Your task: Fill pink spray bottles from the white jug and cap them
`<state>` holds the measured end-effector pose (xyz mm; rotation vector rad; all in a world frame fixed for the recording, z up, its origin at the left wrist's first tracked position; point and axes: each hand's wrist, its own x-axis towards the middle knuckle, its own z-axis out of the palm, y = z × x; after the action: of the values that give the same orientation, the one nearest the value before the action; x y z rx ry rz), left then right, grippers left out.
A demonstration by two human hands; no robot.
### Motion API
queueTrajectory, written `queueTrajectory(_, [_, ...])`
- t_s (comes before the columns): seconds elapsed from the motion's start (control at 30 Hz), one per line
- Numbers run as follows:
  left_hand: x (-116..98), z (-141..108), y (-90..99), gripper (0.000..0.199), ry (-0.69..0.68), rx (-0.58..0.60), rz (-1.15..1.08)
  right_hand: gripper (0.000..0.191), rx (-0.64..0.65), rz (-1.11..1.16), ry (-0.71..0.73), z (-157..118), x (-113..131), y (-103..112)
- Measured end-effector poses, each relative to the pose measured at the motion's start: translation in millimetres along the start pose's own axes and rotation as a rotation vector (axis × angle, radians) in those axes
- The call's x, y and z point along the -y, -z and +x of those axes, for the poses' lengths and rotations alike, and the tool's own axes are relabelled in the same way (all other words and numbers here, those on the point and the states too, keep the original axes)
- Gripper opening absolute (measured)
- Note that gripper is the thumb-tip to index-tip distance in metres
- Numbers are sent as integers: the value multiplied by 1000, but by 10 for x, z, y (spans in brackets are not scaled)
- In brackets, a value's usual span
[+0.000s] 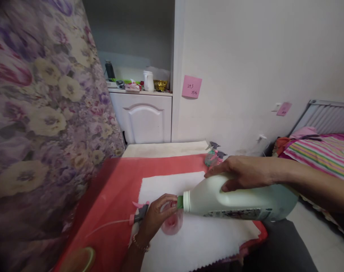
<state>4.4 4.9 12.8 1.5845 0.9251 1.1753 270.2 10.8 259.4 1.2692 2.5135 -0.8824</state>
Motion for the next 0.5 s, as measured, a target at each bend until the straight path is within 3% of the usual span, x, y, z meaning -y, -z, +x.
queueTrajectory(0.5, [-7,-9,-12,16,26,7,-18,40,6,5,44,-6,-3,10])
